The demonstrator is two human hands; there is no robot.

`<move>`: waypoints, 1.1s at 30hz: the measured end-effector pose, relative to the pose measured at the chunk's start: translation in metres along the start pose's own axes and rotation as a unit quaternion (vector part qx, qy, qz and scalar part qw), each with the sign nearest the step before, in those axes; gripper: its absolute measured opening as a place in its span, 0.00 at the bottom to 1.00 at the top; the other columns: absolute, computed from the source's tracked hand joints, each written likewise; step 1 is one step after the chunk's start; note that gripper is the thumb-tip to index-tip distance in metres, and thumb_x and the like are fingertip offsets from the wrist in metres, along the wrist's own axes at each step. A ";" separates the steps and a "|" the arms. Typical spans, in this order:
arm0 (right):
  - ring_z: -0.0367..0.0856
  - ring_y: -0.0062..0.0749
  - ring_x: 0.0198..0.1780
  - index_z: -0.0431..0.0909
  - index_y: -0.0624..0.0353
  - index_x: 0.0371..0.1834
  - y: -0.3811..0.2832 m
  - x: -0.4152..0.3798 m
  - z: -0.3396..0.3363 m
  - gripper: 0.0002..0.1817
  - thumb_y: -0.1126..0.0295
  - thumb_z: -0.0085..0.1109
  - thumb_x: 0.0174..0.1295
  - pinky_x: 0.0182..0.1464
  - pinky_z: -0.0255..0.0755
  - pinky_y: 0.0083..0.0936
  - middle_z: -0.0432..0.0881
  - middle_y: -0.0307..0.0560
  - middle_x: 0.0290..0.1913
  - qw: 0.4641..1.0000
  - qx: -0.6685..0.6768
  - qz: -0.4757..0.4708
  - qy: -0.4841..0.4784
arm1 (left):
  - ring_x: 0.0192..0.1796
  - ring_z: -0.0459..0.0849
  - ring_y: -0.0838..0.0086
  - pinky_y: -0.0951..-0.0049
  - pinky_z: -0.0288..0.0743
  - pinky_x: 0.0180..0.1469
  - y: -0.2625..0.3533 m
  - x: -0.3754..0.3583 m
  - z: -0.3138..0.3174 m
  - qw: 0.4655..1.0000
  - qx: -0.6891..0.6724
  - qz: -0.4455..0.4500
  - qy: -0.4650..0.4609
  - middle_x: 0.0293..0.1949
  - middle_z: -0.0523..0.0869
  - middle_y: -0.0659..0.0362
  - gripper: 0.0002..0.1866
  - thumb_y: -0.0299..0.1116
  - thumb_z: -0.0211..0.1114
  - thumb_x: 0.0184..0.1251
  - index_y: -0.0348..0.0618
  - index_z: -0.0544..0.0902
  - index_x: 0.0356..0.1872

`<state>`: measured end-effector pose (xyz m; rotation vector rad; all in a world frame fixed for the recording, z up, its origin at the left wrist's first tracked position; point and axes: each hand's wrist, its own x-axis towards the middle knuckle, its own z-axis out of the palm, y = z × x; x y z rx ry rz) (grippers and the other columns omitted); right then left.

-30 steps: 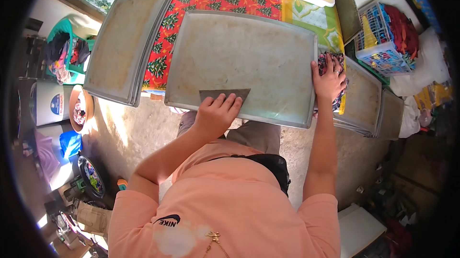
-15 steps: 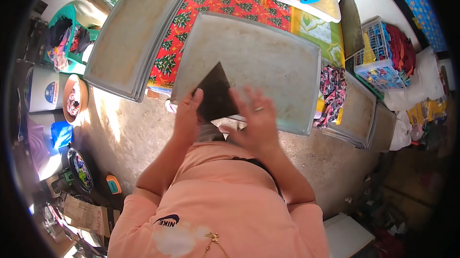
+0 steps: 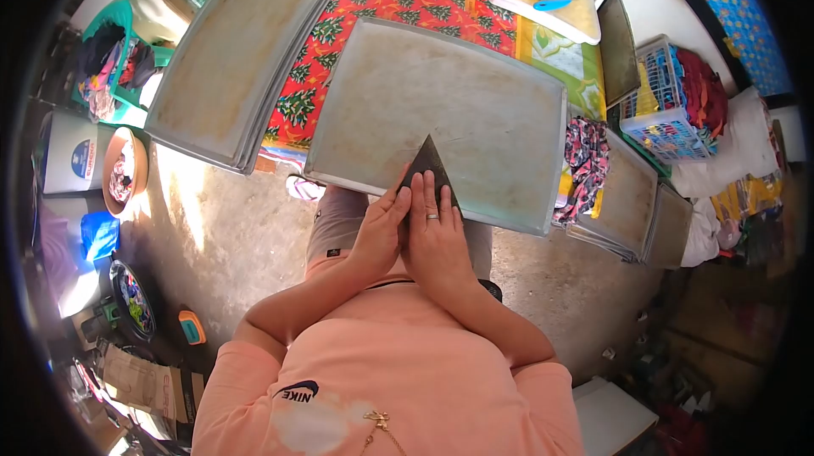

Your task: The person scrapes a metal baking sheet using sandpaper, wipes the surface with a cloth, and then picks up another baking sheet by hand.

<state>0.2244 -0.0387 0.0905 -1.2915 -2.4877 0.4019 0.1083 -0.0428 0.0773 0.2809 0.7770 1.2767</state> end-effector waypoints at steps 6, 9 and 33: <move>0.69 0.51 0.69 0.60 0.60 0.73 -0.002 0.003 -0.016 0.36 0.84 0.49 0.57 0.64 0.71 0.39 0.65 0.54 0.72 0.997 0.043 0.055 0.011 | 0.68 0.67 0.76 0.76 0.60 0.69 0.004 -0.001 -0.011 0.992 0.098 -0.045 -0.061 0.70 0.67 0.56 0.34 0.44 0.54 0.78 0.37 0.54 0.76; 0.76 0.50 0.63 0.68 0.56 0.68 0.003 0.002 -0.024 0.33 0.85 0.49 0.56 0.58 0.76 0.35 0.75 0.52 0.65 0.995 0.047 0.090 0.024 | 0.63 0.74 0.75 0.74 0.68 0.65 -0.002 0.001 -0.022 0.977 0.202 0.040 -0.063 0.64 0.76 0.58 0.31 0.42 0.56 0.77 0.38 0.61 0.74; 0.79 0.52 0.60 0.70 0.38 0.68 0.053 -0.015 0.012 0.32 0.76 0.54 0.57 0.58 0.73 0.49 0.79 0.47 0.62 0.974 -0.195 0.103 -0.048 | 0.76 0.59 0.60 0.40 0.42 0.75 0.023 0.019 -0.092 0.487 0.825 0.284 0.032 0.70 0.70 0.64 0.34 0.39 0.69 0.56 0.58 0.73 0.68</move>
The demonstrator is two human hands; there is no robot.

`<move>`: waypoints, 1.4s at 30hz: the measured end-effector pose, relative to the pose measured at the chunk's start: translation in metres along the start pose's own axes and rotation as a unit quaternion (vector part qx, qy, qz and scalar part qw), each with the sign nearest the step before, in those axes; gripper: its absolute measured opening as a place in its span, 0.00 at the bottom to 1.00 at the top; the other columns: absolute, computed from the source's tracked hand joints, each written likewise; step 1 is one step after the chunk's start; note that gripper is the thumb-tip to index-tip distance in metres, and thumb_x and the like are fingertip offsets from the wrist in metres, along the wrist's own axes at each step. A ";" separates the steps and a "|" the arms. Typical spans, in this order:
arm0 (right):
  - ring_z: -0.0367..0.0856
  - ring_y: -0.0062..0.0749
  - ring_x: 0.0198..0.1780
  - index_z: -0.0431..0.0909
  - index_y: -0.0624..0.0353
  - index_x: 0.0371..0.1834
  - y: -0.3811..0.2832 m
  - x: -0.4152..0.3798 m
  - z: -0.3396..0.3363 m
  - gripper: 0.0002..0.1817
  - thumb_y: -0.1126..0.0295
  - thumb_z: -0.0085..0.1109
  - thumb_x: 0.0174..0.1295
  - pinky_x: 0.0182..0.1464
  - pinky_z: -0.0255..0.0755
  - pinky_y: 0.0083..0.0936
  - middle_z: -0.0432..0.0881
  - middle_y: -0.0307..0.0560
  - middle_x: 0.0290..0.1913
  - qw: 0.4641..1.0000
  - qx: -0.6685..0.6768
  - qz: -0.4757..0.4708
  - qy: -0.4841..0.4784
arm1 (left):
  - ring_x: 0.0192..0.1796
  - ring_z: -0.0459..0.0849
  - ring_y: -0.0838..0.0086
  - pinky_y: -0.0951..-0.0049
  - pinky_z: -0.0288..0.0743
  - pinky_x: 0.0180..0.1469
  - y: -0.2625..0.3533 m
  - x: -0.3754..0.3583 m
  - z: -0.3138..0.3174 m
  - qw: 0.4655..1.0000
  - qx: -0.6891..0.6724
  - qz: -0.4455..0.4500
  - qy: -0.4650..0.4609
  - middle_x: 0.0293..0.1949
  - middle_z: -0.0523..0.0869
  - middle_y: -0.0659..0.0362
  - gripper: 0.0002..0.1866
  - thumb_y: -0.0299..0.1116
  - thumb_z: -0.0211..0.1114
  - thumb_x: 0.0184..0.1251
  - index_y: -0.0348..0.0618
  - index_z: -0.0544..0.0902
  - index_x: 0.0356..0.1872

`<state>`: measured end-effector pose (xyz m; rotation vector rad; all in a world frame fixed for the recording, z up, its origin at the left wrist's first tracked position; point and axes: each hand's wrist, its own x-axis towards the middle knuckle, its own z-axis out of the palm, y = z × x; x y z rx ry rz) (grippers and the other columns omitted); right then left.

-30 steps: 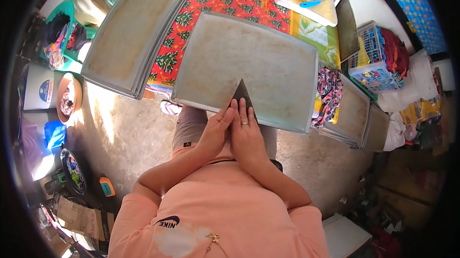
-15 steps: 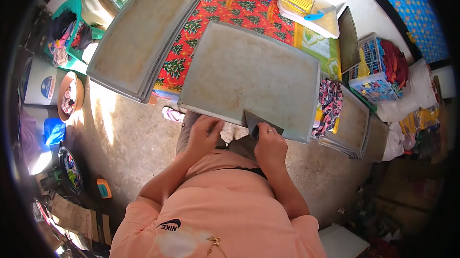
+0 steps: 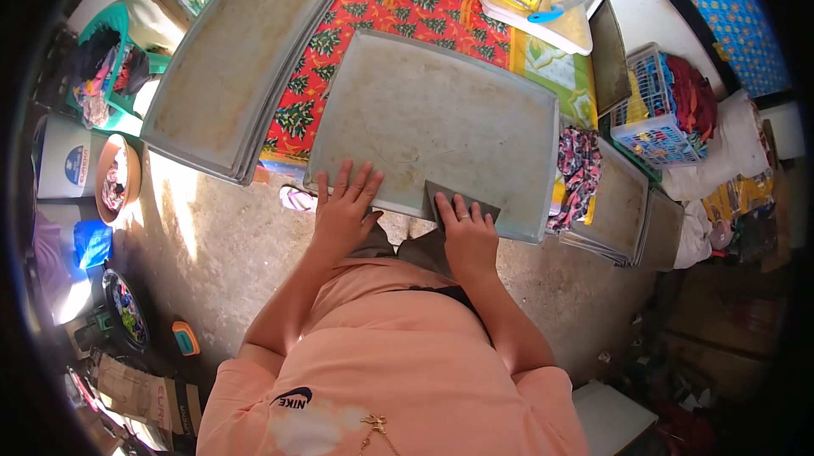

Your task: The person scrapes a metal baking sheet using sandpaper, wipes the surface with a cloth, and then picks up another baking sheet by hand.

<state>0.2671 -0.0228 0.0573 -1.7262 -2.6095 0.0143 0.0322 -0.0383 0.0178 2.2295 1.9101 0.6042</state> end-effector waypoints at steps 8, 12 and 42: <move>0.81 0.50 0.57 0.72 0.39 0.65 0.008 0.001 -0.011 0.31 0.76 0.56 0.56 0.56 0.75 0.48 0.81 0.46 0.60 1.000 0.004 -0.024 0.004 | 0.76 0.60 0.62 0.40 0.41 0.75 -0.001 0.001 0.017 0.998 0.046 0.000 0.032 0.70 0.71 0.65 0.29 0.28 0.63 0.58 0.59 0.78 0.64; 0.82 0.49 0.56 0.73 0.39 0.65 0.007 -0.003 -0.012 0.30 0.75 0.56 0.56 0.55 0.75 0.48 0.81 0.45 0.58 0.999 0.019 -0.031 -0.011 | 0.76 0.60 0.62 0.40 0.40 0.75 0.000 0.003 0.015 0.999 0.047 -0.002 0.025 0.70 0.71 0.65 0.29 0.27 0.62 0.58 0.59 0.78 0.64; 0.81 0.45 0.56 0.75 0.41 0.62 0.004 0.022 -0.015 0.27 0.75 0.54 0.57 0.54 0.75 0.46 0.82 0.43 0.57 0.998 0.030 -0.058 0.009 | 0.76 0.60 0.64 0.39 0.41 0.75 -0.001 0.001 0.017 0.999 0.041 -0.007 0.029 0.70 0.71 0.66 0.28 0.28 0.63 0.58 0.60 0.79 0.63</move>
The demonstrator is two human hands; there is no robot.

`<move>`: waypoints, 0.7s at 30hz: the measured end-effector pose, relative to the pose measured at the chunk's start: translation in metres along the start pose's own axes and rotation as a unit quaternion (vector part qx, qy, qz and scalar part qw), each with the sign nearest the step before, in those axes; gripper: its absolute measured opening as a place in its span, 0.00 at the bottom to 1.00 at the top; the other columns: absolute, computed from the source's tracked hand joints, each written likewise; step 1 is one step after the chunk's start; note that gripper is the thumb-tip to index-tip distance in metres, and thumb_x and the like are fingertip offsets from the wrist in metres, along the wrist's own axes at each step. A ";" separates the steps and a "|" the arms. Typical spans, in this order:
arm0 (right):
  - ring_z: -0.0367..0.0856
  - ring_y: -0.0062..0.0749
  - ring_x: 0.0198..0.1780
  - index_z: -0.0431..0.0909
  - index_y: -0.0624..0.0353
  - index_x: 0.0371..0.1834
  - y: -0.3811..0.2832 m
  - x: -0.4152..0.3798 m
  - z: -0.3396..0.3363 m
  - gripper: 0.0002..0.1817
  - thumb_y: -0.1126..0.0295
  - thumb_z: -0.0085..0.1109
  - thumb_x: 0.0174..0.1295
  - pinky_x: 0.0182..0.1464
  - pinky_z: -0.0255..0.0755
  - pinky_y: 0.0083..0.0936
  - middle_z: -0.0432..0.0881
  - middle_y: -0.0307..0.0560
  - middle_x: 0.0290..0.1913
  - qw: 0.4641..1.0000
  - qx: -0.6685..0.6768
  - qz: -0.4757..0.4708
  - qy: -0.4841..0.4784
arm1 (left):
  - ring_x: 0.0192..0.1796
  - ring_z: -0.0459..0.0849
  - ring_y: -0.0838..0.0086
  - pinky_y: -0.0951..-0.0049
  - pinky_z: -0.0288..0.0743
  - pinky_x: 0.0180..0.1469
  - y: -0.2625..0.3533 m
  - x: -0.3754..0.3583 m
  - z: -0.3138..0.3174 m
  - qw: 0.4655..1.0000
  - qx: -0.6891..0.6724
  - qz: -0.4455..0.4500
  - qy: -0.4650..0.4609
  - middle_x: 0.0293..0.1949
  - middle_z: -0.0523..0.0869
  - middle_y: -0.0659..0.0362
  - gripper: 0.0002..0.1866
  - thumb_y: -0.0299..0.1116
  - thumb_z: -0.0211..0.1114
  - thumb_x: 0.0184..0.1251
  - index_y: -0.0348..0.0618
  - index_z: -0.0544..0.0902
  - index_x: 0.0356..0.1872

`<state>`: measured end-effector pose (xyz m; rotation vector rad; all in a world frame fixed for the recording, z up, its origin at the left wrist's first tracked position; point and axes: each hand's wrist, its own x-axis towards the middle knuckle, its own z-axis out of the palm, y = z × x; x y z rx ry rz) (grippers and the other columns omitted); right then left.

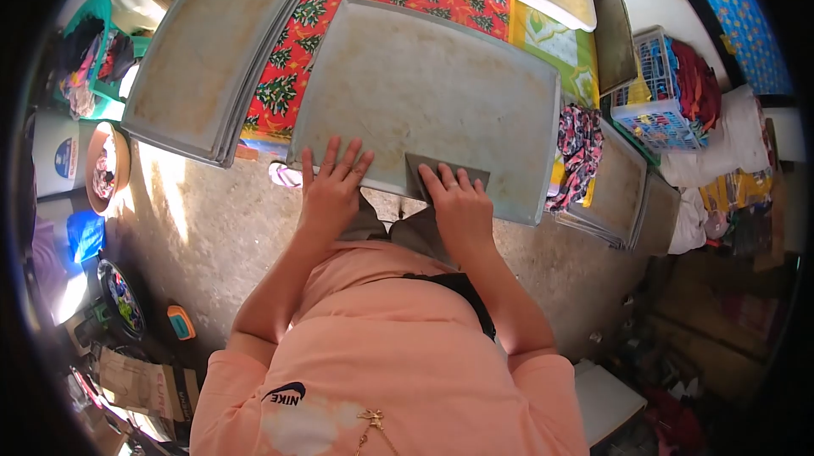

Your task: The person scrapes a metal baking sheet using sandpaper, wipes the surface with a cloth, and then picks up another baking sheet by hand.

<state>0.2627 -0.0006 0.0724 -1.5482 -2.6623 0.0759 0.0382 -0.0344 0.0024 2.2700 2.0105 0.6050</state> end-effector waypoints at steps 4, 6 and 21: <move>0.82 0.45 0.55 0.75 0.41 0.61 0.004 -0.009 -0.003 0.27 0.76 0.54 0.56 0.53 0.76 0.45 0.82 0.43 0.56 0.999 0.022 -0.009 -0.037 | 0.76 0.61 0.64 0.39 0.41 0.75 -0.005 0.001 0.002 1.000 0.007 0.010 0.008 0.70 0.71 0.66 0.28 0.28 0.63 0.57 0.60 0.79 0.63; 0.82 0.44 0.55 0.75 0.41 0.61 0.001 -0.013 -0.005 0.27 0.76 0.54 0.56 0.53 0.76 0.44 0.82 0.43 0.56 0.999 0.015 -0.010 -0.031 | 0.76 0.61 0.63 0.39 0.41 0.75 -0.003 0.000 0.002 1.000 0.004 0.009 0.009 0.70 0.72 0.66 0.29 0.28 0.63 0.57 0.60 0.79 0.63; 0.81 0.47 0.56 0.75 0.41 0.63 -0.006 0.001 0.007 0.27 0.74 0.53 0.58 0.56 0.75 0.46 0.81 0.44 0.58 1.000 0.000 -0.020 0.000 | 0.76 0.60 0.63 0.39 0.40 0.75 -0.003 0.001 -0.007 1.000 -0.010 -0.002 -0.009 0.71 0.70 0.65 0.31 0.30 0.64 0.57 0.59 0.76 0.66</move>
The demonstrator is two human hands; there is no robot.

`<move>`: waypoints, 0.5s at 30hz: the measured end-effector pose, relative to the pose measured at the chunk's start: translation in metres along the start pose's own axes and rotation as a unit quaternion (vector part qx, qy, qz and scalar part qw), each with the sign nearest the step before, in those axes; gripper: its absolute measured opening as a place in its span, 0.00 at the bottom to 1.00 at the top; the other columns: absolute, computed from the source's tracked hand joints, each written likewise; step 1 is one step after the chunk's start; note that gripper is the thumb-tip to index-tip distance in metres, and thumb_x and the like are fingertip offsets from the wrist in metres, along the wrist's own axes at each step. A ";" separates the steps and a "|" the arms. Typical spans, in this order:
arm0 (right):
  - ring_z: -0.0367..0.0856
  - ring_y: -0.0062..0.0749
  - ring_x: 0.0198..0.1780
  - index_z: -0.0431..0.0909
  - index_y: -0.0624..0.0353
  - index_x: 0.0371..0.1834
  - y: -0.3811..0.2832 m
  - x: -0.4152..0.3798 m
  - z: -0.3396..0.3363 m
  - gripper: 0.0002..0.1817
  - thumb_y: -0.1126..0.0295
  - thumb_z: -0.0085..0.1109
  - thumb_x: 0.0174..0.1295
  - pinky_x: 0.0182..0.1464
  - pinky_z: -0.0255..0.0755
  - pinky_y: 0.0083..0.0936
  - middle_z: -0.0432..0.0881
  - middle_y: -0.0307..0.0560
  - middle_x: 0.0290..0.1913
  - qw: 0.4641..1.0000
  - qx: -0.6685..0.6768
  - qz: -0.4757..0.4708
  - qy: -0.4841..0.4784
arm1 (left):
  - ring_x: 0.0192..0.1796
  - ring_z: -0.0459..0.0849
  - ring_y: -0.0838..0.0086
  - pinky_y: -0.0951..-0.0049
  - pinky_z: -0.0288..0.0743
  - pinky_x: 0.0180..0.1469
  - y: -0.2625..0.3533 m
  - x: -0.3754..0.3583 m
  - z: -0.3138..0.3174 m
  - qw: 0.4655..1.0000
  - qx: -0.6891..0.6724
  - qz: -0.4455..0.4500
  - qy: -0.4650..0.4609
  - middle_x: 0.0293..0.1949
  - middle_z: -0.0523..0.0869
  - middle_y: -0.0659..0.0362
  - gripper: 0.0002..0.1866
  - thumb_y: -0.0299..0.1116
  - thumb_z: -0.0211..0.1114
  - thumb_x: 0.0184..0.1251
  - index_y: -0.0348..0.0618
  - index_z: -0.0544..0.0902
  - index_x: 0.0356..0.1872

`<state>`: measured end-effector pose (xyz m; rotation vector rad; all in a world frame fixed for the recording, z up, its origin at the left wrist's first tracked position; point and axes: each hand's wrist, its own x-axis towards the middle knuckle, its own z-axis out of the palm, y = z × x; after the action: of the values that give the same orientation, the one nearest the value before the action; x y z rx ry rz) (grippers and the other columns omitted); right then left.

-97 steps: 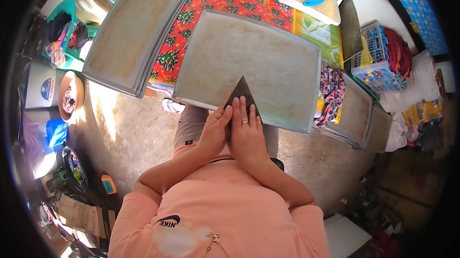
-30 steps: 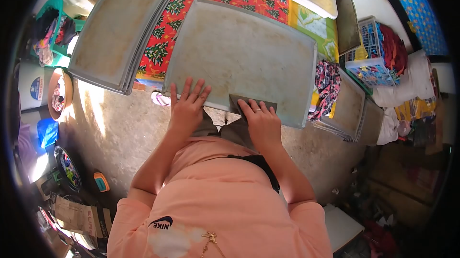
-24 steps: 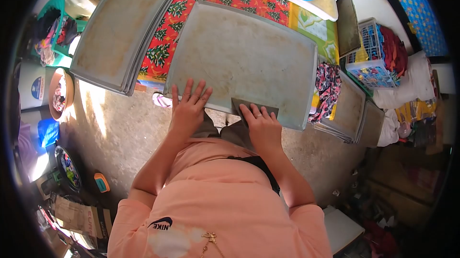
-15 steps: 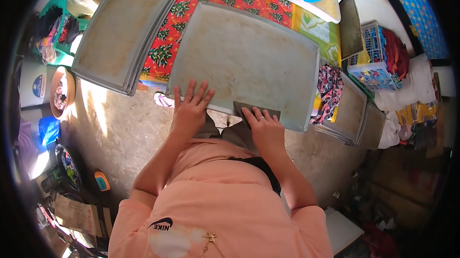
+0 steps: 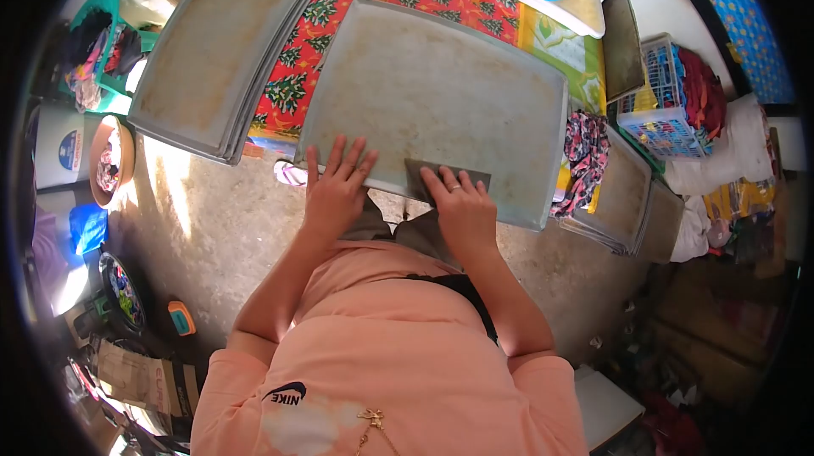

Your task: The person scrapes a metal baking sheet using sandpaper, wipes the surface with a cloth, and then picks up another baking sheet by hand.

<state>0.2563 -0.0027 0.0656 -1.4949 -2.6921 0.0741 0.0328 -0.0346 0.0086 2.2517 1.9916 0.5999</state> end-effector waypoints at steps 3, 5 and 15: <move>0.81 0.47 0.56 0.74 0.40 0.63 -0.011 -0.001 0.001 0.27 0.74 0.52 0.59 0.56 0.74 0.47 0.80 0.44 0.59 1.000 0.006 -0.024 0.004 | 0.76 0.60 0.63 0.39 0.41 0.75 -0.003 -0.002 -0.014 0.998 0.010 -0.054 0.000 0.71 0.69 0.65 0.33 0.31 0.65 0.56 0.60 0.74 0.67; 0.81 0.47 0.56 0.75 0.41 0.63 -0.015 0.001 -0.001 0.26 0.74 0.52 0.59 0.55 0.74 0.47 0.80 0.45 0.59 1.000 0.007 -0.018 0.010 | 0.76 0.60 0.64 0.39 0.41 0.75 -0.013 -0.006 -0.004 0.999 0.019 -0.033 0.012 0.71 0.69 0.65 0.33 0.31 0.66 0.55 0.60 0.74 0.67; 0.83 0.46 0.54 0.76 0.44 0.61 -0.008 0.014 -0.011 0.25 0.74 0.53 0.59 0.51 0.76 0.42 0.82 0.45 0.57 0.999 0.045 0.007 -0.030 | 0.77 0.58 0.64 0.40 0.40 0.76 -0.014 -0.008 0.001 0.999 0.019 -0.033 0.004 0.73 0.67 0.65 0.33 0.30 0.66 0.55 0.59 0.75 0.66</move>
<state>0.2428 0.0053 0.0775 -1.5092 -2.6849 0.2399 0.0196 -0.0400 0.0014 2.1967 2.0895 0.5696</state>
